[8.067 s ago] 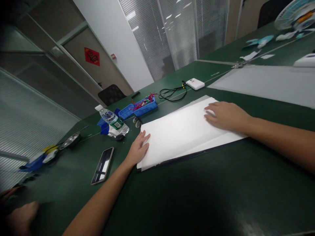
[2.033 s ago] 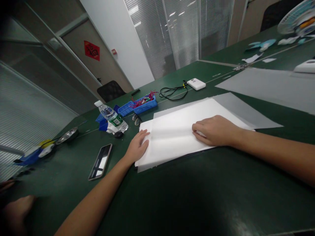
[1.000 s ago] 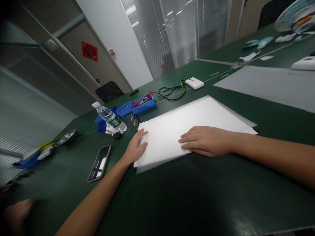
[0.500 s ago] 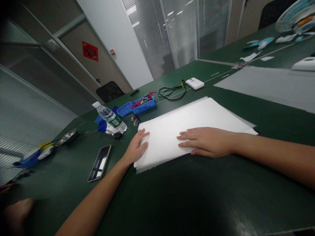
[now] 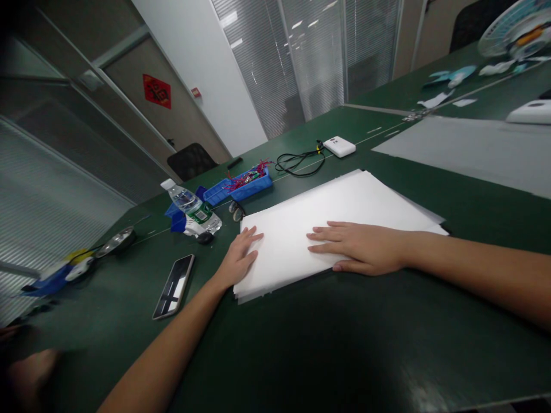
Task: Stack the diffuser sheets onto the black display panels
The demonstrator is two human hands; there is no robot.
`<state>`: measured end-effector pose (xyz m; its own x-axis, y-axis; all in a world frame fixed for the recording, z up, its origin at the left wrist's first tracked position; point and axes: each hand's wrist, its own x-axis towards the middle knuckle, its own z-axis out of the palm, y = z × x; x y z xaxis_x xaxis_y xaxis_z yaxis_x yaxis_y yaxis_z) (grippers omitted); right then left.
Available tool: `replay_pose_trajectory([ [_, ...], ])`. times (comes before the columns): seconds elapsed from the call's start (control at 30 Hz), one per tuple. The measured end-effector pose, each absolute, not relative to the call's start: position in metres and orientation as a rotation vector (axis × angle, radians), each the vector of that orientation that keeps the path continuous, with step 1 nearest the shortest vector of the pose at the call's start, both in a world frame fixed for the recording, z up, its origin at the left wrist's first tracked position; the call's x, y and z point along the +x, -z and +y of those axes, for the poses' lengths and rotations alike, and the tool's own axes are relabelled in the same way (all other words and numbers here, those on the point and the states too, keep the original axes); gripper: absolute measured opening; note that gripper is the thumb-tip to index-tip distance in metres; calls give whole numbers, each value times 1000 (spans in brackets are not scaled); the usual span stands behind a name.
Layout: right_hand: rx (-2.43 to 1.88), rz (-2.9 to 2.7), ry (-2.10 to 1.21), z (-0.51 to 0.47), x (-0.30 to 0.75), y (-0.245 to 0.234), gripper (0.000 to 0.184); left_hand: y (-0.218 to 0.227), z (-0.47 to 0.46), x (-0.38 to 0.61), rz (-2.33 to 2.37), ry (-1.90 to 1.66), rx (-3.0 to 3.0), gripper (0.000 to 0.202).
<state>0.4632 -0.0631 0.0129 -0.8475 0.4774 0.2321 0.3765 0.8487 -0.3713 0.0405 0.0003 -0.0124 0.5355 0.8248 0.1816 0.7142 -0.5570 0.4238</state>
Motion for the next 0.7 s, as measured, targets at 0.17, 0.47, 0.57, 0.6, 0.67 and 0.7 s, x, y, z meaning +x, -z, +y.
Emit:
replay_pose_trajectory([
  [0.17, -675, -2720, -463, -62, 464, -12, 74, 11, -2, 44, 1308, -526, 2497, 47],
  [0.47, -722, -2739, -431, -60, 466, -10, 76, 11, -2, 48, 1334, -549, 2478, 44],
  [0.57, -723, -2725, -446, -60, 467, -10, 76, 14, 0, 45, 1321, -560, 2476, 45],
  [0.6, -724, -2713, -455, -60, 468, -10, 76, 15, 0, 44, 1317, -562, 2476, 45],
  [0.67, -744, -2689, -473, -58, 472, -11, 76, 16, 1, 43, 1307, -560, 2474, 45],
  [0.7, -768, -2678, -480, -56, 475, -11, 76, 17, 2, 42, 1303, -556, 2474, 45],
])
